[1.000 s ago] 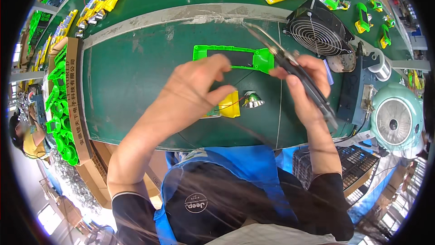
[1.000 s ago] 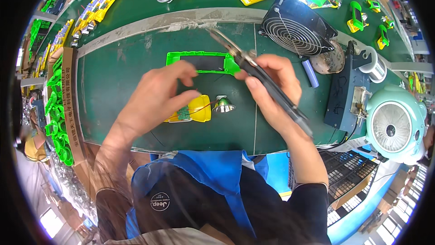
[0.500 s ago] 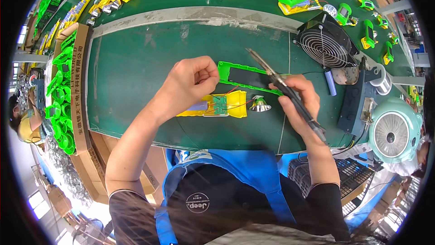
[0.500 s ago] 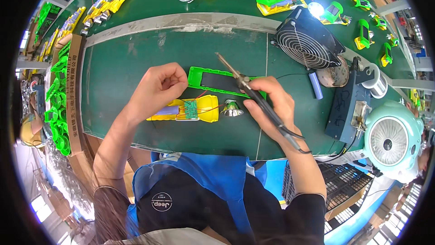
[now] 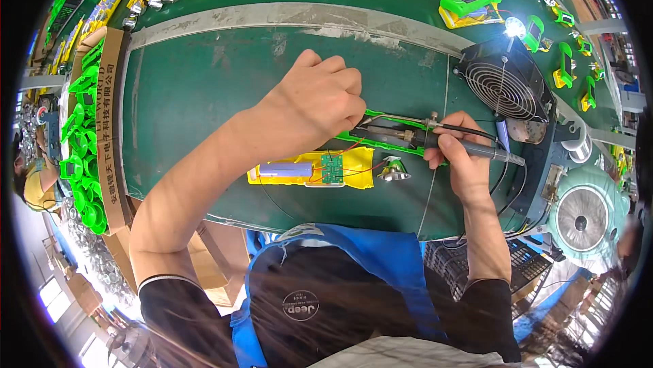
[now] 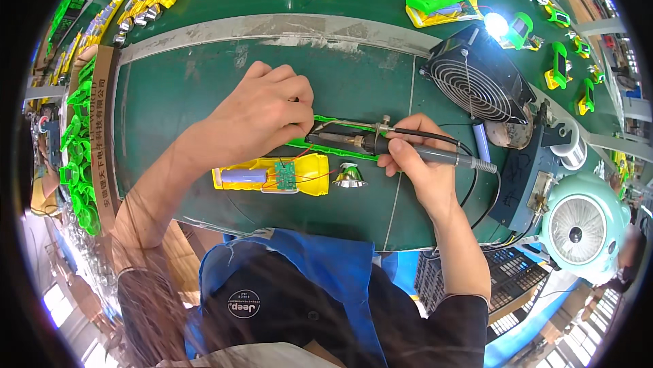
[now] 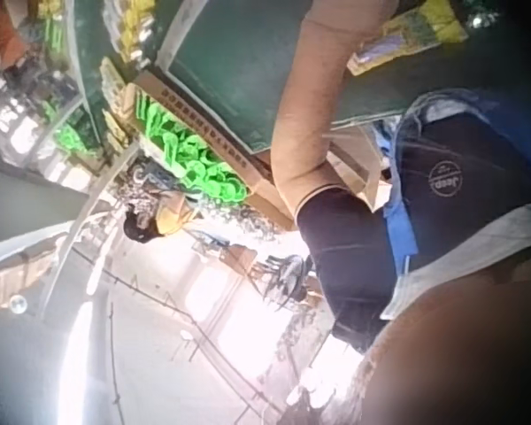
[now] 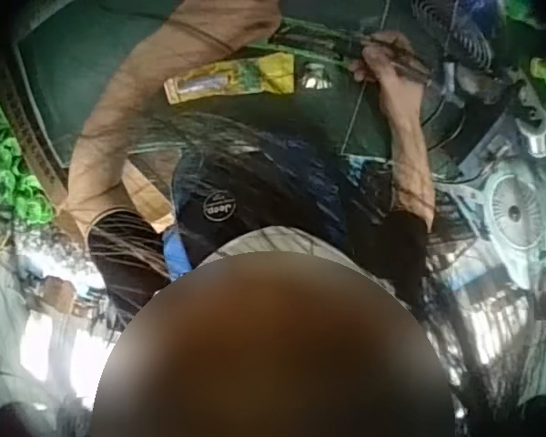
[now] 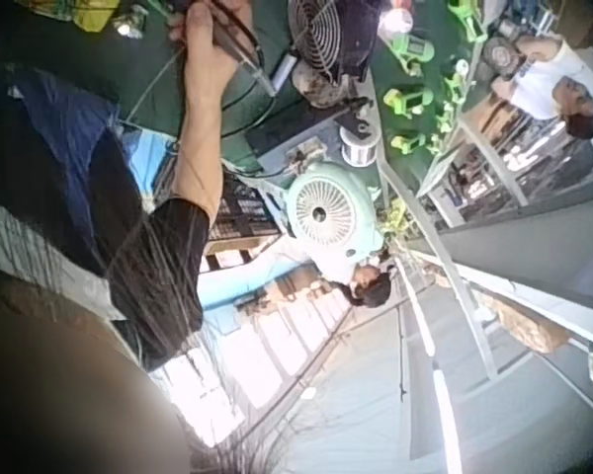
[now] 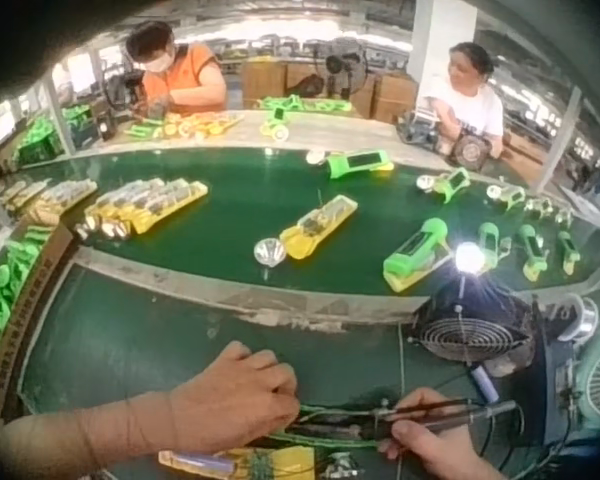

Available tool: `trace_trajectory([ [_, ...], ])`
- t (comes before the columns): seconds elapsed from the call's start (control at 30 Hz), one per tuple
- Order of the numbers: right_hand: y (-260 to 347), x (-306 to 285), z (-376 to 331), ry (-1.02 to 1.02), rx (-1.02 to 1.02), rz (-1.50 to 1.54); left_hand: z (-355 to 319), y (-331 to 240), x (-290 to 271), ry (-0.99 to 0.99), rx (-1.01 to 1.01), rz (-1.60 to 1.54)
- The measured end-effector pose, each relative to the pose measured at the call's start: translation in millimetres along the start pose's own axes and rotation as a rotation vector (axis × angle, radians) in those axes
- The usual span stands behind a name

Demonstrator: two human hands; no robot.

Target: Soldering electrical wires and components to circuit boards for solar-powered light assembly.

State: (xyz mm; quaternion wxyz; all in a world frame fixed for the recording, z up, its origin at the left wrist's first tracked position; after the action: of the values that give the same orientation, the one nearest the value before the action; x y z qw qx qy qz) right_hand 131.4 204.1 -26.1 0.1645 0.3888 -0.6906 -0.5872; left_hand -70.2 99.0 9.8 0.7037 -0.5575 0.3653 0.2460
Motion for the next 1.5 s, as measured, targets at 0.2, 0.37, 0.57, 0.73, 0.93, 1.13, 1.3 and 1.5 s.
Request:
trace_trajectory([
  [0.2, 3, 1, 2, 0.05, -0.022, -0.011, 2, -1, 3, 0.034, -0.031, 0.06],
  [0.37, 7, 2, 0, 0.085, -0.015, -0.02, 4, -2, 1, 0.038, -0.024, 0.041],
  [0.57, 10, 3, 0, 0.107, -0.008, -0.04, 4, -2, 4, 0.037, -0.024, 0.07],
  [0.73, 4, -8, -9, 0.043, -0.043, -0.026, 7, -1, 4, 0.084, -0.039, 0.077],
  [0.93, -3, -23, -29, -0.178, -0.142, 0.031, 5, -6, 1, 0.083, -0.019, 0.099],
  [1.13, -13, -25, -32, -0.163, -0.193, 0.121, 8, -6, 4, 0.118, -0.077, 0.09],
  [1.3, -10, -36, -41, -0.167, -0.232, 0.093, 10, -11, 2, 0.106, -0.089, 0.069],
  [1.5, -16, -42, -42, -0.175, -0.251, 0.07, 16, -12, 0, 0.147, -0.081, 0.092],
])
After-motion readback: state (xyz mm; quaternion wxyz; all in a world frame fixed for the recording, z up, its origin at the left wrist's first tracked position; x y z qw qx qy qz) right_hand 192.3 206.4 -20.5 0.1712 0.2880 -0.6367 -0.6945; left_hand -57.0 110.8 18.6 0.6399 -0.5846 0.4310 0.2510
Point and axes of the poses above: each hand's wrist, its own z-axis towards the middle knuckle, its own x-axis out of the palm, y = z × x, the point moved 5 cm from there along z, towards the middle knuckle, and after that the axes turned 15 degrees about -z, right-handed, at the moved point
